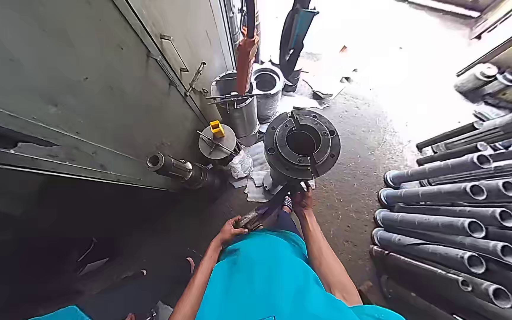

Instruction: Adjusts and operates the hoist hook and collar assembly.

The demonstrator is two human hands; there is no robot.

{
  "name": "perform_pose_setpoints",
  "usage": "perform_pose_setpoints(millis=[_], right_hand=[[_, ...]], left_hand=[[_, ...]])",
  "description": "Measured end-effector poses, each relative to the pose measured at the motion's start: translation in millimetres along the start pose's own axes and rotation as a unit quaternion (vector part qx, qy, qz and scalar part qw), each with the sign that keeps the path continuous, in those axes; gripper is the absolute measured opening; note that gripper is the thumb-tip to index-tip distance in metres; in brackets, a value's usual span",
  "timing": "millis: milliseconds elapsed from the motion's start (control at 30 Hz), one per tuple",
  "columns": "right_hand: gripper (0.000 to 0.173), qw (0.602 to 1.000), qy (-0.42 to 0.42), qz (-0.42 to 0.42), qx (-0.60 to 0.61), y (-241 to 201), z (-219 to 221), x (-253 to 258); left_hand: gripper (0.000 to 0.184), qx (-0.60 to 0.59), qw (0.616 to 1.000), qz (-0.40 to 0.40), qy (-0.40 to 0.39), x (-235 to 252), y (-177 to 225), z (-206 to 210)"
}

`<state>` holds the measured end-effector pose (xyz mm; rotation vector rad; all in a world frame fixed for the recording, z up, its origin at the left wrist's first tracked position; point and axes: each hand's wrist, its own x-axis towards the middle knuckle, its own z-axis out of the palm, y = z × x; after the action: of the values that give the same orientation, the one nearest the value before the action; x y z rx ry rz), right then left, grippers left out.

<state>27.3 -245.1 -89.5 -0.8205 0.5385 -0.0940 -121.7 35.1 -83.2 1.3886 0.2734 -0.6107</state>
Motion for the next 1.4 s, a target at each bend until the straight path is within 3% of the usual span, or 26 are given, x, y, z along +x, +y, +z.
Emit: perform_pose_setpoints(millis=[67, 100, 167, 233, 300, 367, 467, 567, 633, 700, 867, 967, 1100, 1233, 1400], right_hand=[[0.056, 0.998, 0.036, 0.035, -0.037, 5.0, 8.2, -3.3], [0.050, 0.996, 0.048, 0.047, -0.058, 7.5, 8.7, -2.2], [0.038, 0.991, 0.047, 0.081, -0.099, 10.6, 8.8, 0.8], [0.039, 0.985, 0.033, 0.119, -0.123, 11.7, 8.6, -1.7], [0.037, 0.988, 0.041, 0.090, -0.123, 13.4, 12.0, 1.8], [0.032, 0.995, 0.060, 0.028, -0.078, 10.7, 14.2, 9.6], [0.042, 0.998, 0.038, -0.027, 0.049, -2.0, 7.7, 17.4], [0.057, 0.997, 0.018, -0.027, 0.075, -6.8, -3.4, 11.3], [0.043, 0.997, 0.028, 0.005, 0.076, 0.7, -5.7, 4.4], [0.020, 0.995, 0.053, 0.058, 0.057, 4.8, 4.3, -6.9], [0.030, 0.997, 0.017, 0.067, 0.023, 9.1, 23.0, -12.4], [0.027, 0.993, 0.098, -0.004, -0.064, 6.1, 24.2, -2.7], [0.033, 0.982, 0.188, -0.023, -0.016, -5.0, 20.6, 13.7], [0.027, 0.975, 0.195, -0.034, -0.100, -6.9, 20.2, 27.8], [0.033, 0.946, 0.216, -0.042, -0.239, -0.4, 24.7, 31.8]], left_hand=[[0.035, -0.040, 0.999, -0.006, 0.001, -2.0, -8.6, 3.3], [0.034, -0.024, 1.000, 0.003, 0.003, -5.9, -3.8, 7.9], [0.030, 0.055, 0.998, 0.032, 0.020, -17.4, 22.1, 13.5], [0.033, 0.213, 0.975, 0.056, 0.038, -32.0, 57.0, 14.0], [0.040, 0.326, 0.939, 0.104, 0.032, -37.8, 88.8, 14.9], [0.037, 0.364, 0.920, 0.146, 0.016, -35.4, 107.0, 23.4], [0.039, 0.356, 0.919, 0.165, -0.035, -27.0, 118.4, 49.3], [0.036, 0.352, 0.919, 0.163, -0.072, -22.6, 112.8, 69.1], [0.033, 0.362, 0.919, 0.144, -0.063, -28.1, 107.9, 62.5], [0.032, 0.366, 0.921, 0.128, -0.045, -34.4, 105.4, 48.3], [0.032, 0.384, 0.916, 0.101, -0.049, -41.1, 110.1, 47.5], [0.032, 0.334, 0.938, 0.077, -0.058, -25.2, 91.3, 44.1], [0.037, 0.206, 0.976, 0.038, -0.065, -0.2, 56.2, 31.8], [0.030, 0.231, 0.967, 0.084, -0.065, -17.1, 86.8, 46.5], [0.025, 0.262, 0.946, 0.150, -0.115, -28.0, 114.3, 68.1]])
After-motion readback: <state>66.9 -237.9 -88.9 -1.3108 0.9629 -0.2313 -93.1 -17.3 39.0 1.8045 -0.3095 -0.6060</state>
